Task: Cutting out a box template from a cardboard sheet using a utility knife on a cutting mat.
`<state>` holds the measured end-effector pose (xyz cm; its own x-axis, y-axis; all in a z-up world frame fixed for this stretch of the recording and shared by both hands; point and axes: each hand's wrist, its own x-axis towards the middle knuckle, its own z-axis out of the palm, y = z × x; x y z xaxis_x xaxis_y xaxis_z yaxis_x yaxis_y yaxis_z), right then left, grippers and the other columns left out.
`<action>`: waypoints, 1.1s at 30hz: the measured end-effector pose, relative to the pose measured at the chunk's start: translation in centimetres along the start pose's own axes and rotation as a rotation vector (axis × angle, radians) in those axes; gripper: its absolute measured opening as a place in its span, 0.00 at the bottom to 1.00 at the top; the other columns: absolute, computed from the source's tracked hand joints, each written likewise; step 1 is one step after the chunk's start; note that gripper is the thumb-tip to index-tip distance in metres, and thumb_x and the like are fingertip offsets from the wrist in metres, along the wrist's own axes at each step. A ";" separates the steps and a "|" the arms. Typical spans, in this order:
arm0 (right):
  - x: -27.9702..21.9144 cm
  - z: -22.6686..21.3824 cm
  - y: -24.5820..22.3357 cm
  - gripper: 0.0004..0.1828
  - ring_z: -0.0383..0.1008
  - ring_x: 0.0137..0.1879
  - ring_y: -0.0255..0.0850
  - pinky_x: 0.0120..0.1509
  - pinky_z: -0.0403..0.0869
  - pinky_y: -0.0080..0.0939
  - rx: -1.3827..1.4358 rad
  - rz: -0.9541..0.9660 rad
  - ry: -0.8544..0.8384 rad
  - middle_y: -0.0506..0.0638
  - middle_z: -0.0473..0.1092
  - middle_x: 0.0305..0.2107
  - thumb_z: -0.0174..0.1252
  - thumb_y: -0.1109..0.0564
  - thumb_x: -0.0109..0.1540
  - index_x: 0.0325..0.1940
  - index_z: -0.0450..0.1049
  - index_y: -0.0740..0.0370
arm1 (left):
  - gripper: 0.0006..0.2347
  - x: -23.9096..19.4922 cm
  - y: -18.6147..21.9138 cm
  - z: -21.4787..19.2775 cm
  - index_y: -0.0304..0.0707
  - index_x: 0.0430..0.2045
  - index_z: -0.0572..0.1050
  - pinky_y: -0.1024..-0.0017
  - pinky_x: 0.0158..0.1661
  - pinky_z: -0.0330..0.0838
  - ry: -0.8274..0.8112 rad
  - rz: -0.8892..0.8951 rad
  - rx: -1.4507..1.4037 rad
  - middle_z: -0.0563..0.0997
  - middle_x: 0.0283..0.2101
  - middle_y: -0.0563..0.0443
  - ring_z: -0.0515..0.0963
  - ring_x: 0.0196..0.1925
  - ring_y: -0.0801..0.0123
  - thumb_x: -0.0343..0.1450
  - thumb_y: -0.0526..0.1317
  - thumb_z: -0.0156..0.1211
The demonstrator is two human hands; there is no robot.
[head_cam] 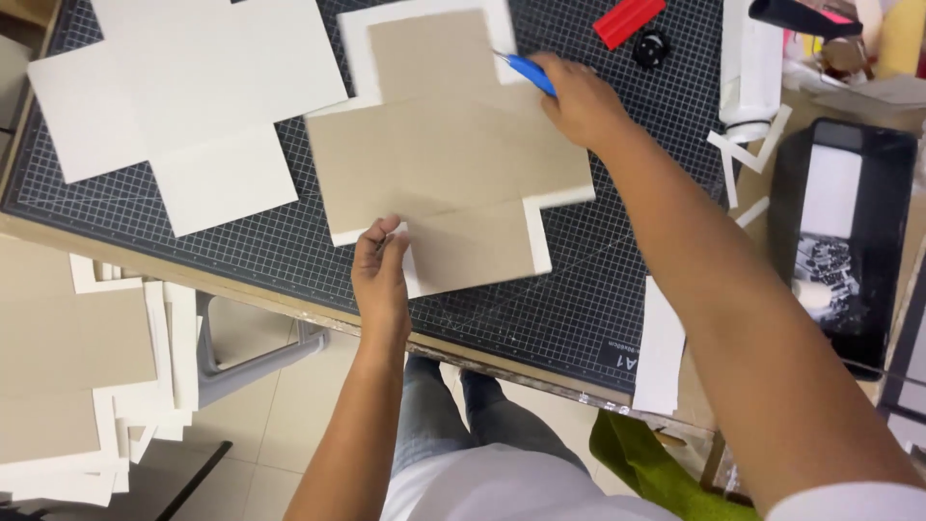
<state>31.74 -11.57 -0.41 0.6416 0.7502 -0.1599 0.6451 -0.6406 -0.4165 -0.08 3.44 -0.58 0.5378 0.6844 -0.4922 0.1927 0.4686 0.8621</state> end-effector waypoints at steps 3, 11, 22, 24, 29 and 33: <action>-4.8 0.6 1.8 0.29 0.68 0.55 0.66 0.49 0.69 0.68 -0.038 0.146 -0.036 0.67 0.67 0.54 0.50 0.56 0.69 0.75 0.56 0.53 | 0.11 1.1 1.0 1.3 0.46 0.47 0.77 0.66 0.66 0.65 -0.022 0.044 0.115 0.80 0.56 0.55 0.76 0.62 0.70 0.70 0.40 0.59; -17.9 1.4 -1.4 0.27 0.72 0.57 0.72 0.51 0.75 0.68 0.262 0.215 0.182 0.74 0.66 0.55 0.50 0.58 0.73 0.75 0.57 0.68 | 0.13 8.4 -3.1 4.5 0.50 0.50 0.78 0.38 0.67 0.54 -0.122 0.703 0.829 0.73 0.62 0.44 0.64 0.71 0.40 0.71 0.38 0.66; -23.6 5.2 -5.7 0.35 0.78 0.51 0.66 0.48 0.80 0.65 0.116 -0.004 -0.074 0.66 0.74 0.54 0.51 0.48 0.70 0.81 0.50 0.47 | 0.21 1.3 -10.3 5.1 0.59 0.60 0.75 0.48 0.74 0.42 -0.068 0.872 1.148 0.66 0.71 0.49 0.51 0.77 0.44 0.72 0.53 0.66; -23.5 5.4 -5.1 0.33 0.79 0.49 0.66 0.46 0.80 0.64 0.104 -0.047 -0.043 0.65 0.75 0.51 0.51 0.49 0.70 0.80 0.53 0.44 | 0.22 1.5 -10.4 5.1 0.63 0.61 0.74 0.50 0.74 0.41 -0.083 0.852 1.160 0.65 0.72 0.53 0.51 0.78 0.48 0.71 0.55 0.66; -23.3 6.0 -4.2 0.29 0.81 0.40 0.60 0.40 0.81 0.58 0.012 -0.112 -0.026 0.56 0.75 0.46 0.47 0.47 0.72 0.79 0.56 0.39 | 0.20 1.4 -10.0 5.1 0.64 0.60 0.74 0.51 0.75 0.41 -0.094 0.791 1.151 0.64 0.72 0.56 0.49 0.78 0.51 0.72 0.56 0.64; -23.1 6.0 -4.3 0.29 0.80 0.37 0.58 0.37 0.80 0.56 -0.022 -0.128 -0.011 0.53 0.72 0.44 0.45 0.46 0.73 0.80 0.54 0.36 | 0.18 0.9 -9.4 5.4 0.63 0.59 0.75 0.50 0.74 0.41 -0.076 0.794 1.154 0.64 0.71 0.55 0.48 0.78 0.52 0.74 0.54 0.63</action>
<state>11.63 -25.15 -0.30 0.5488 0.8279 -0.1160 0.7309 -0.5426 -0.4141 3.00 -3.42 -8.49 0.8556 0.4977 0.1421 0.3572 -0.7665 0.5337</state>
